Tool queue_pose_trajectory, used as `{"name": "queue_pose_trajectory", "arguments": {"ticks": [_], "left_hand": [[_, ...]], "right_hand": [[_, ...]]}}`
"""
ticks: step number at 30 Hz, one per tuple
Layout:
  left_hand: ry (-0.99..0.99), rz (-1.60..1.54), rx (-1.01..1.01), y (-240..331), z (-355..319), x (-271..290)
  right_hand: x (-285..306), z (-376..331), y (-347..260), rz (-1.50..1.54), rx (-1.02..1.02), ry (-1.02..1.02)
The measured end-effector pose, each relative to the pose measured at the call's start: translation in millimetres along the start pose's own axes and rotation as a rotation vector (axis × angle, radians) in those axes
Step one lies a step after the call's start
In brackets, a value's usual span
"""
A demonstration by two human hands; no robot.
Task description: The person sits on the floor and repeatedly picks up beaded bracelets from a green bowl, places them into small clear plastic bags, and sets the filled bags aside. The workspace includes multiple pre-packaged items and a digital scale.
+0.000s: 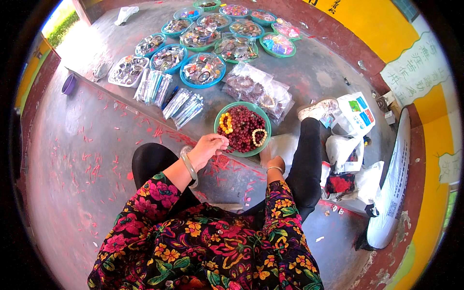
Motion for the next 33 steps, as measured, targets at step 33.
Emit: {"name": "queue_pose_trajectory", "arguments": {"ticks": [33], "left_hand": [[-0.426,0.037,-0.207,32,-24,-38]], "right_hand": [[81,-152,-93,1.377,0.277,-1.188]]}}
Point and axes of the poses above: each hand's wrist, its own z-axis towards the middle knuckle, its own x-axis out of the back of the hand, y = z × x, the point moved 8 cm from there along z, towards the middle knuckle, and after that the axes turned 2 degrees about y, right-handed, at the moved point
